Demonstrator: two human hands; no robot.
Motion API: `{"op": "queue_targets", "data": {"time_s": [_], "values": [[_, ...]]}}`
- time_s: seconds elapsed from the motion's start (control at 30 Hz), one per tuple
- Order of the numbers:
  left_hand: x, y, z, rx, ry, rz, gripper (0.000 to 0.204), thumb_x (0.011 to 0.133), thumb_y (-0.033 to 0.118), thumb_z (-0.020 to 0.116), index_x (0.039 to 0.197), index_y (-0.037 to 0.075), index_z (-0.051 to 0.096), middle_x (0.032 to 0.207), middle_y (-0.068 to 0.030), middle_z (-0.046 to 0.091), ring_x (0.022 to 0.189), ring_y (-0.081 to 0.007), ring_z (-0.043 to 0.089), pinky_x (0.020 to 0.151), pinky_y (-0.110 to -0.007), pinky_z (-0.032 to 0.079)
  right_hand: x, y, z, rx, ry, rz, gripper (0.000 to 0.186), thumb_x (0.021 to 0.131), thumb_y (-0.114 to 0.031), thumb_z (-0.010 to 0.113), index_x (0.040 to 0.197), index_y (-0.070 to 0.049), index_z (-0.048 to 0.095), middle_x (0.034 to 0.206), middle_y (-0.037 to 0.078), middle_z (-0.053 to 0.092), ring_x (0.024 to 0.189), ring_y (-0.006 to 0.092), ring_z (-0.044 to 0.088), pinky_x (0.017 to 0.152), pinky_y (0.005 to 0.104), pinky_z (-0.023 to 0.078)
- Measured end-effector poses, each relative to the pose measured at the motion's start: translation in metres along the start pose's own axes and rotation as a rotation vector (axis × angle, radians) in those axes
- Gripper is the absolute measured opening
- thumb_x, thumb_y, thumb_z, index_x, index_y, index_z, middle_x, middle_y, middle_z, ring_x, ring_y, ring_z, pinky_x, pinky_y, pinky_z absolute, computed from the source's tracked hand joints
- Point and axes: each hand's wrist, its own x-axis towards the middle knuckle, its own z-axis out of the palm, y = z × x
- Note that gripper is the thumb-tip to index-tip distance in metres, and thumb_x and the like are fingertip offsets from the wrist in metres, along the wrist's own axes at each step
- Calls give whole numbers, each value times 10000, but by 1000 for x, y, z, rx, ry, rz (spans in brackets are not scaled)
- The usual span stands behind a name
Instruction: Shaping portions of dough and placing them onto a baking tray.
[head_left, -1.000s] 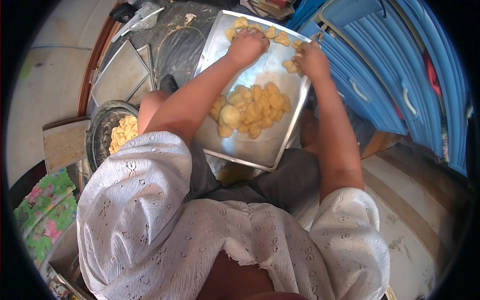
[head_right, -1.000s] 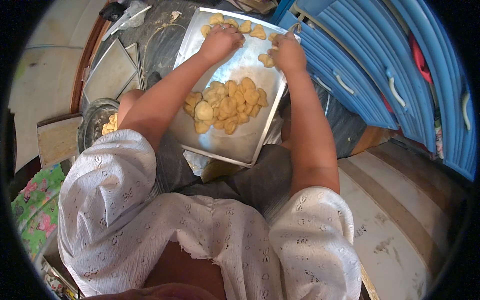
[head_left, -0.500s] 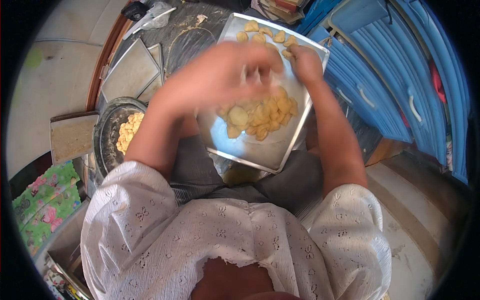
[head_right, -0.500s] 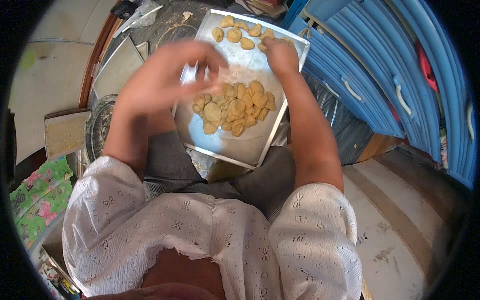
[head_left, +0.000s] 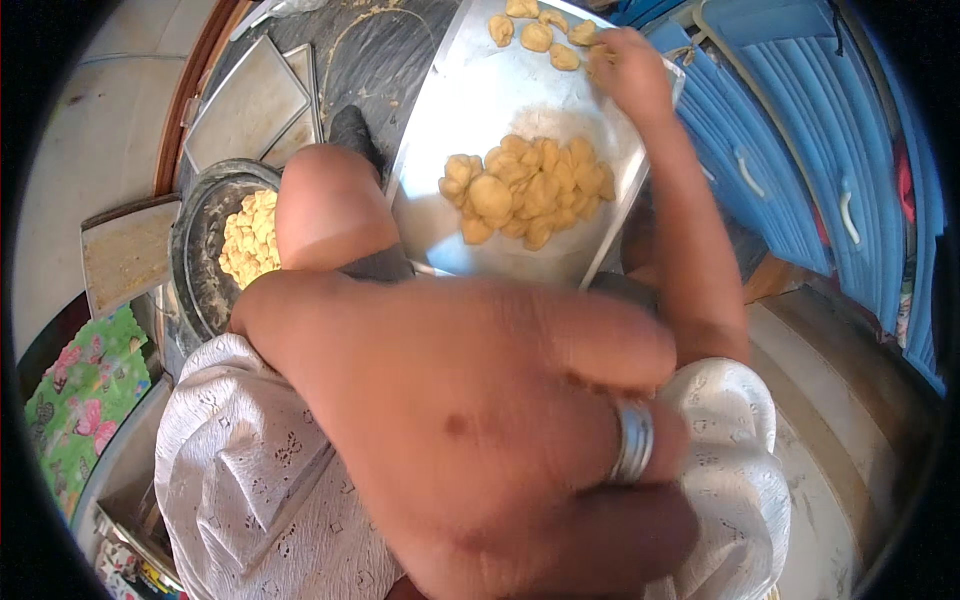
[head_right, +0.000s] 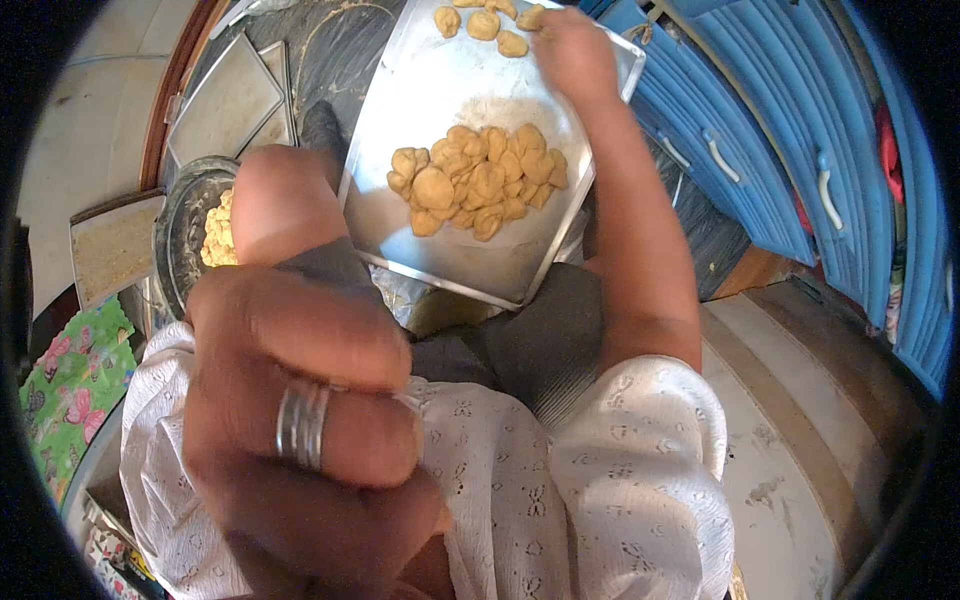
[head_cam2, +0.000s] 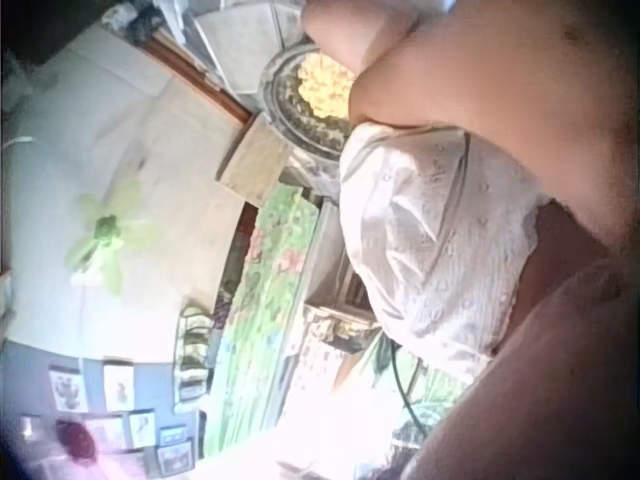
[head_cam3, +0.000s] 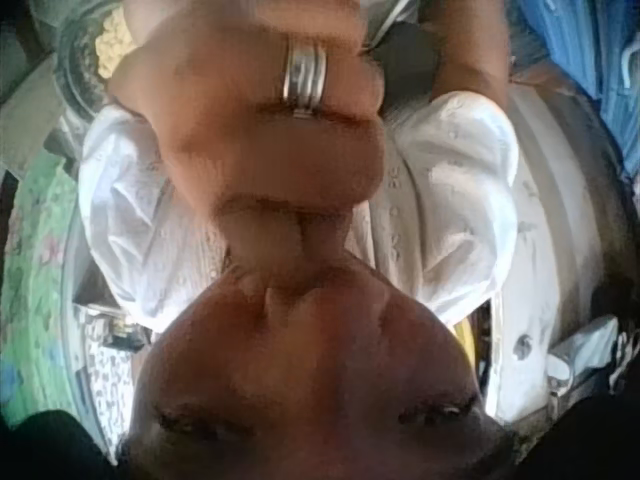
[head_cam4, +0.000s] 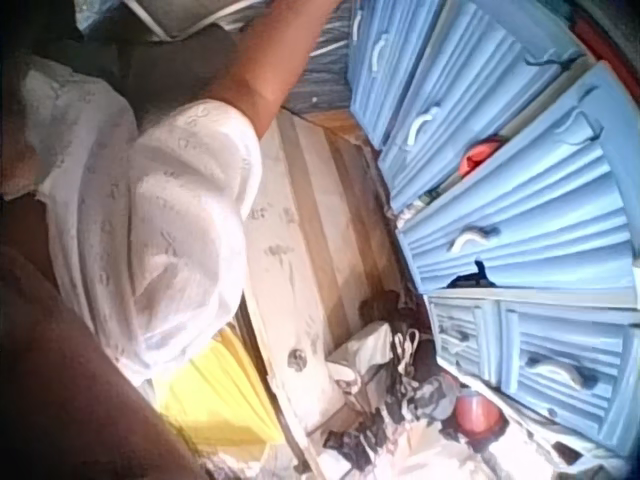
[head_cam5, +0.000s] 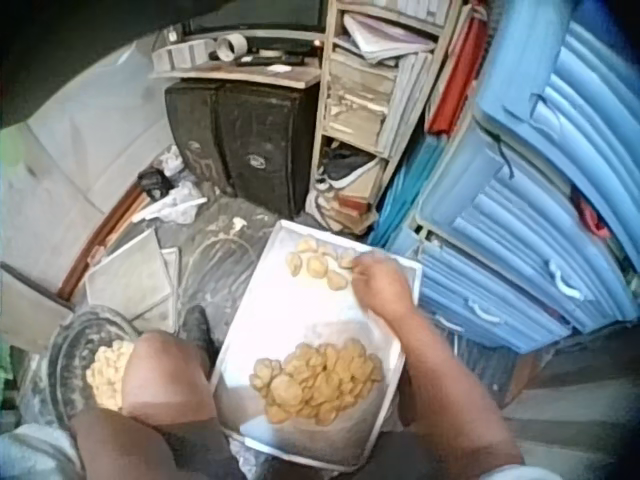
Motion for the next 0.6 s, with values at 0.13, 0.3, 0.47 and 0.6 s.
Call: {"op": "queue_targets", "data": {"time_s": [0.13,0.3,0.47,0.6], "values": [[3,-82,-4,-66,-134,-357,225,707,165,686,904,86,610,868,-110,610,827,-351,576,734,-415,464,3,-10,42,-173,-3,-73,242,765,-160,571,991,-156,658,929,62,612,968,242,561,833,386,403],[-62,-247,8,474,-113,-669,333,713,127,672,1045,130,647,1004,-113,592,921,-312,588,797,-403,480,15,-36,56,-159,-98,-101,267,777,-124,533,1017,-164,645,920,40,603,960,244,560,834,380,397],[-77,-273,38,422,-161,-663,325,754,132,659,1075,104,619,1033,-114,577,895,-316,590,799,-397,477,4,-8,42,-49,-26,-80,279,748,-177,624,1026,-152,626,980,57,594,973,252,552,826,382,392],[-81,-279,46,588,-117,-671,259,784,183,621,1040,152,650,933,-107,559,886,-295,595,767,-394,491,1,-21,8,-228,-266,97,374,709,-229,697,1063,-151,605,1026,63,582,994,252,540,830,401,384]]}}
